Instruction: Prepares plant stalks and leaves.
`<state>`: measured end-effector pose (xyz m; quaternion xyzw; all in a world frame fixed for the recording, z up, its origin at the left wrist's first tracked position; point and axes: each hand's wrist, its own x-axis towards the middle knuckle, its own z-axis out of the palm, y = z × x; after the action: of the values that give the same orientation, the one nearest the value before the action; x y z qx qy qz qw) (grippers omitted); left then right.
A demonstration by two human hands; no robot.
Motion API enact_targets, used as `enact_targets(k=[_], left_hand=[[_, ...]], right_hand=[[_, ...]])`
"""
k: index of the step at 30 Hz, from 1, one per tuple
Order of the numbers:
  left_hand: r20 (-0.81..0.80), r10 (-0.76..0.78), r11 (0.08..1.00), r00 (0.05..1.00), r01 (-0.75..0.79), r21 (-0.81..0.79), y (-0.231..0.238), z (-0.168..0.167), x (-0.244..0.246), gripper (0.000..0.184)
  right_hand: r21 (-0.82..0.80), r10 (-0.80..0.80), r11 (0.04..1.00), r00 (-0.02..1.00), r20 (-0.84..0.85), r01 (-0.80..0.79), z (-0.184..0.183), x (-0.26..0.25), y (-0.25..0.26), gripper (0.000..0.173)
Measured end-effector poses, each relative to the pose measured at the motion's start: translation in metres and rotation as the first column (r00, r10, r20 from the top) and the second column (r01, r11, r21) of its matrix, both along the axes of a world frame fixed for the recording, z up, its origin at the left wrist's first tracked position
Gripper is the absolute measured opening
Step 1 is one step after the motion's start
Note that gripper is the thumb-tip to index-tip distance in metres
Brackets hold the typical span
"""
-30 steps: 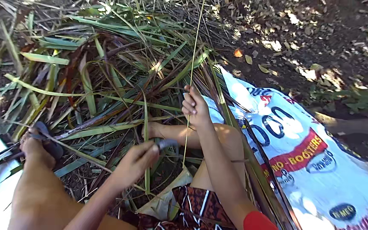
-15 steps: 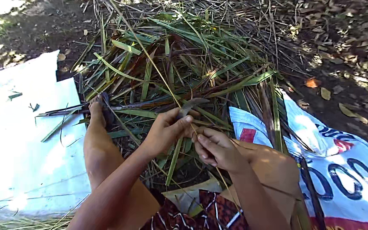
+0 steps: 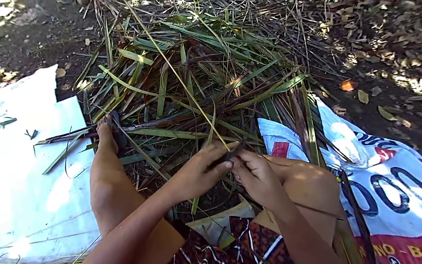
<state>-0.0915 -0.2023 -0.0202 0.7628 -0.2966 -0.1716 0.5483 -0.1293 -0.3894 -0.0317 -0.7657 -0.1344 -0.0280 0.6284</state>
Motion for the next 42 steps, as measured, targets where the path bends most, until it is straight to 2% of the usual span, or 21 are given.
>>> enact_targets(k=[2,4,5,7,8,9,12,14,16,18,21,23,24,27,29,31,33,35,37,39,42], left_hand=[[-0.153,-0.002,0.994,0.988,-0.014,-0.104,-0.003,0.000,0.004,0.035],[-0.249,0.012,0.993,0.968,-0.042,-0.113,0.001,0.006,0.008,0.030],[-0.262,0.001,0.995,0.965,-0.027,-0.095,0.004,0.009,0.010,0.033],[-0.227,-0.103,0.994,0.968,0.091,-0.067,0.011,0.013,0.014,0.061],[-0.208,-0.147,0.988,0.967,0.135,-0.072,0.012,0.015,0.015,0.068],[-0.199,-0.140,0.988,0.970,0.125,-0.086,0.011,0.015,0.014,0.060],[-0.151,0.030,0.996,0.988,-0.041,-0.076,0.006,0.014,0.011,0.027],[-0.079,0.250,0.964,0.965,-0.255,-0.068,0.014,0.016,0.015,0.024],[-0.005,0.481,0.874,0.877,-0.480,-0.080,0.035,0.022,0.028,0.027],[0.015,0.556,0.826,0.831,-0.551,-0.118,0.050,0.022,0.034,0.029],[-0.085,0.305,0.944,0.948,-0.313,-0.106,0.025,0.008,0.017,0.026],[-0.214,0.104,0.990,0.971,-0.122,-0.076,-0.002,0.001,0.005,0.022],[-0.245,0.086,0.990,0.966,-0.109,-0.085,-0.007,0.001,0.005,0.021],[-0.275,0.263,0.937,0.925,-0.313,-0.158,0.010,0.006,0.019,0.023],[-0.278,0.463,0.818,0.841,-0.527,-0.230,0.037,0.016,0.039,0.027],[-0.300,0.549,0.724,0.780,-0.623,-0.296,0.062,0.025,0.051,0.027],[-0.332,0.440,0.778,0.834,-0.539,-0.322,0.063,0.023,0.041,0.032],[-0.433,0.172,0.890,0.885,-0.328,-0.317,0.042,0.015,0.027,0.031],[-0.525,-0.015,0.936,0.851,-0.172,-0.306,0.022,0.020,0.018,0.019],[-0.555,-0.020,0.941,0.832,-0.172,-0.293,0.023,0.031,0.016,0.020],[-0.538,0.109,0.903,0.836,-0.310,-0.298,0.042,0.042,0.022,0.025]], right_hand=[[-0.014,0.009,1.000,1.000,0.000,-0.009,0.001,0.000,-0.002,0.023],[-0.024,0.031,0.999,0.999,-0.019,-0.031,0.004,-0.003,-0.004,0.024],[-0.030,0.044,0.999,0.998,-0.033,-0.045,0.005,-0.006,-0.005,0.024],[-0.032,0.070,0.997,0.996,-0.055,-0.072,0.006,-0.009,-0.003,0.024],[-0.037,0.077,0.996,0.995,-0.059,-0.079,0.006,-0.009,-0.003,0.024],[-0.047,0.077,0.996,0.995,-0.056,-0.079,0.006,-0.009,-0.002,0.025],[-0.093,0.040,0.995,0.998,-0.050,-0.045,0.006,-0.009,0.000,0.026],[-0.115,0.025,0.993,0.998,-0.051,-0.031,0.008,-0.010,-0.003,0.026],[-0.113,0.033,0.993,0.998,-0.047,-0.038,0.009,-0.013,-0.007,0.025],[-0.122,0.047,0.991,0.998,-0.041,-0.051,0.008,-0.013,-0.007,0.026],[-0.177,0.026,0.984,1.000,-0.011,-0.027,0.005,-0.007,0.000,0.027],[-0.225,-0.015,0.974,1.000,0.009,0.017,0.002,-0.005,0.002,0.027],[-0.235,-0.028,0.971,1.000,0.014,0.031,0.001,-0.006,0.000,0.027],[-0.236,0.002,0.972,1.000,-0.004,-0.003,0.004,-0.010,-0.009,0.028],[-0.177,0.083,0.980,0.995,-0.052,-0.091,0.004,-0.015,-0.018,0.027],[-0.067,0.187,0.978,0.970,-0.152,-0.199,0.000,-0.021,-0.024,0.024],[0.072,0.300,0.954,0.915,-0.269,-0.292,-0.005,-0.026,-0.029,0.024],[0.223,0.420,0.906,0.837,-0.351,-0.361,-0.008,-0.032,-0.035,0.025],[0.358,0.523,0.843,0.766,-0.373,-0.400,-0.009,-0.041,-0.047,0.024],[0.308,0.461,0.880,0.805,-0.374,-0.361,-0.006,-0.055,-0.058,0.021],[-0.003,0.249,0.965,0.916,-0.315,-0.263,0.006,-0.077,-0.074,0.021]])
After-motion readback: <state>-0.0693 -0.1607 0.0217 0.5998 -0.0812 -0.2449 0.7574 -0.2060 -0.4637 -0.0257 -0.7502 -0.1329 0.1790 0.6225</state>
